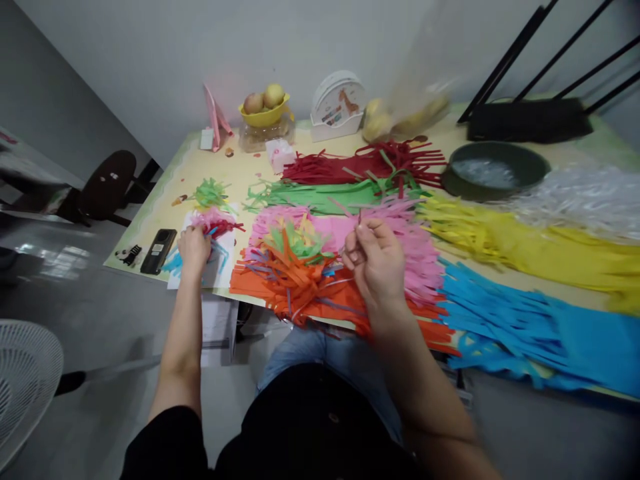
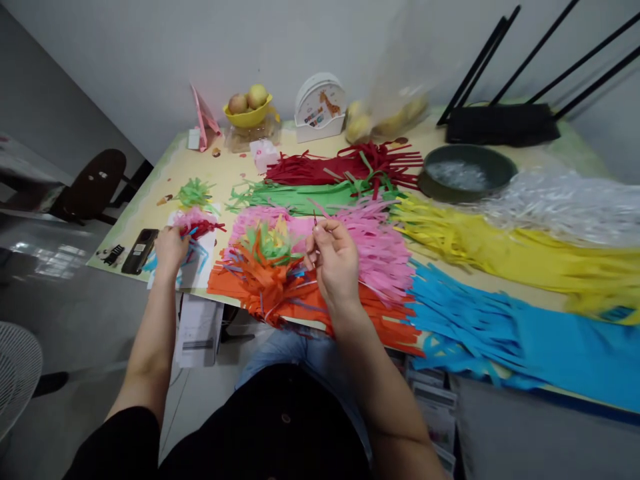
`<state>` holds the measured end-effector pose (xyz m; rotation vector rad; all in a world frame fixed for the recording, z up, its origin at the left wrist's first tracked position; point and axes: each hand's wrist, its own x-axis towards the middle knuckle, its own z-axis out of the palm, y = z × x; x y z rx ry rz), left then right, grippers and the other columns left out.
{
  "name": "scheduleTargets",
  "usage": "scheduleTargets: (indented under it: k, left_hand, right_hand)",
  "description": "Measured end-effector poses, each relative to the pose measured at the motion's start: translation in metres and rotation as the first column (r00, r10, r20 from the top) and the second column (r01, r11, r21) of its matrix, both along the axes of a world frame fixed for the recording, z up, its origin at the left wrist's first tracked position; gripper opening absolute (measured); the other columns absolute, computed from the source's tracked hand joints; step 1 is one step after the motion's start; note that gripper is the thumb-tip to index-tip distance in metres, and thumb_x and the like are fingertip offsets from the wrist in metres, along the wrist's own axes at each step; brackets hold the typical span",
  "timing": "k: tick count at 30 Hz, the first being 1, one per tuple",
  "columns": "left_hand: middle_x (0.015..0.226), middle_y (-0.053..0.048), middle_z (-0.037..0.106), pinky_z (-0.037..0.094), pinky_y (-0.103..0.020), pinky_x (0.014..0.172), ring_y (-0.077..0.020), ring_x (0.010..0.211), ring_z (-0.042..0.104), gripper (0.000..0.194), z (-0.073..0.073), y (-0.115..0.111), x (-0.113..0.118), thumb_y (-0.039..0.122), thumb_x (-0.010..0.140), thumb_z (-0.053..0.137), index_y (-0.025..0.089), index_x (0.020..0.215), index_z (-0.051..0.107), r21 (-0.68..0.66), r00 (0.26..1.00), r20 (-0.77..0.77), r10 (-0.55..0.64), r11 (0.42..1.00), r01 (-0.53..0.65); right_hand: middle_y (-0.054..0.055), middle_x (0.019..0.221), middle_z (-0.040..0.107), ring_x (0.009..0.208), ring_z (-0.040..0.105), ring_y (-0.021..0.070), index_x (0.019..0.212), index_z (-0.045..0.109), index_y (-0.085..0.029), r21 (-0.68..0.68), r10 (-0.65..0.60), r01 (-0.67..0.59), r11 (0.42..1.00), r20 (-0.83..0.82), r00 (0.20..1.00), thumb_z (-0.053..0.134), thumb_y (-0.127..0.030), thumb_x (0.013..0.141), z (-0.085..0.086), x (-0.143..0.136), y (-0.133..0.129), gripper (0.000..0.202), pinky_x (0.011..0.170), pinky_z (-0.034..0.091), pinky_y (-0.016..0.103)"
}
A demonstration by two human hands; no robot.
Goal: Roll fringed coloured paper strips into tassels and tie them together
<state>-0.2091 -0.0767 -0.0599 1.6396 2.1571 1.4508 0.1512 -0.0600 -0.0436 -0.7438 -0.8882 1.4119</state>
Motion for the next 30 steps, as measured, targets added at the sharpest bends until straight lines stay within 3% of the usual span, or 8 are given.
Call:
scheduleTargets:
  k: [5, 10, 13, 15, 18, 21, 25, 30]
  left_hand:
    - [0.066, 0.001, 0.059, 0.041, -0.029, 0.087, -0.0198, 0.098, 0.063, 0.022, -0.014, -0.009, -0.031, 0.015, 0.068, 0.079, 0.018, 0.063, 0.058, -0.007, 0.999, 0.028, 0.043, 0.999, -0.043]
    - [0.078, 0.002, 0.067, 0.044, -0.025, 0.078, -0.0122, 0.079, 0.061, 0.013, 0.018, -0.028, -0.025, 0.019, 0.078, 0.073, 0.014, 0.089, 0.07, 0.021, 0.992, 0.112, 0.052, 0.998, -0.054]
    - [0.097, -0.001, 0.073, 0.049, -0.025, 0.082, -0.0144, 0.09, 0.066, 0.028, 0.043, -0.037, 0.014, 0.031, 0.082, 0.074, 0.016, 0.105, 0.072, 0.062, 0.98, 0.192, -0.044, 0.998, 0.033]
    - [0.098, -0.003, 0.075, 0.052, -0.026, 0.081, -0.0171, 0.09, 0.069, 0.032, 0.055, -0.039, 0.052, 0.037, 0.078, 0.079, 0.018, 0.103, 0.074, 0.085, 0.933, 0.327, -0.154, 0.987, 0.133]
    - [0.089, -0.004, 0.075, 0.055, -0.028, 0.07, -0.0178, 0.077, 0.07, 0.032, 0.063, -0.037, 0.108, 0.041, 0.075, 0.081, 0.019, 0.098, 0.075, 0.08, 0.814, 0.511, -0.275, 0.959, 0.273]
    - [0.086, -0.002, 0.075, 0.054, -0.024, 0.067, -0.0153, 0.073, 0.068, 0.027, 0.061, -0.03, 0.147, 0.039, 0.075, 0.082, 0.021, 0.095, 0.077, 0.103, 0.791, 0.513, -0.333, 0.939, 0.328]
    - [0.085, -0.001, 0.074, 0.052, -0.021, 0.067, -0.0128, 0.074, 0.066, 0.021, 0.056, -0.024, 0.172, 0.033, 0.077, 0.081, 0.021, 0.093, 0.078, 0.143, 0.816, 0.444, -0.37, 0.928, 0.343]
    - [0.086, -0.002, 0.075, 0.052, -0.02, 0.067, -0.0125, 0.074, 0.066, 0.02, 0.053, -0.027, 0.18, 0.033, 0.079, 0.08, 0.02, 0.094, 0.078, 0.161, 0.858, 0.392, -0.332, 0.943, 0.291]
  right_hand:
    - [-0.01, 0.057, 0.048, 0.041, 0.038, 0.0051, 0.087, 0.047, -0.024, 0.017, 0.013, -0.014, 1.0, 0.03, 0.999, 0.074, -0.049, 0.078, -0.003, -0.002, 0.001, 0.037, 0.037, 0.03, 0.017]
    - [-0.009, 0.055, 0.05, 0.04, 0.038, 0.0054, 0.085, 0.052, -0.023, 0.033, -0.015, 0.014, 0.999, 0.047, 0.999, 0.076, -0.046, 0.076, -0.002, -0.002, 0.002, 0.034, 0.038, 0.03, 0.018]
    - [-0.009, 0.051, 0.049, 0.04, 0.039, 0.0062, 0.084, 0.056, -0.021, 0.104, -0.035, 0.017, 0.994, 0.176, 0.984, 0.074, -0.045, 0.079, 0.004, -0.005, -0.001, 0.03, 0.04, 0.029, 0.02]
    - [-0.008, 0.05, 0.049, 0.043, 0.04, 0.0068, 0.083, 0.059, -0.02, 0.161, -0.042, -0.005, 0.987, 0.29, 0.956, 0.07, -0.045, 0.082, 0.011, -0.009, -0.005, 0.028, 0.044, 0.03, 0.02]
    - [-0.007, 0.053, 0.048, 0.046, 0.04, 0.0066, 0.082, 0.059, -0.019, 0.24, -0.035, -0.068, 0.968, 0.398, 0.917, 0.064, -0.042, 0.087, 0.023, -0.016, -0.013, 0.024, 0.049, 0.03, 0.021]
    - [-0.007, 0.054, 0.046, 0.047, 0.038, 0.0066, 0.082, 0.057, -0.019, 0.296, -0.024, -0.121, 0.947, 0.442, 0.897, 0.06, -0.039, 0.09, 0.031, -0.021, -0.019, 0.022, 0.05, 0.03, 0.022]
    - [-0.007, 0.056, 0.05, 0.049, 0.042, 0.0072, 0.085, 0.055, -0.02, 0.322, -0.003, -0.154, 0.934, 0.44, 0.898, 0.056, -0.038, 0.093, 0.034, -0.021, -0.02, 0.02, 0.052, 0.032, 0.022]
    - [-0.008, 0.054, 0.046, 0.048, 0.04, 0.0065, 0.082, 0.052, -0.019, 0.288, 0.009, -0.14, 0.947, 0.414, 0.91, 0.056, -0.037, 0.09, 0.033, -0.017, -0.019, 0.02, 0.052, 0.031, 0.021]
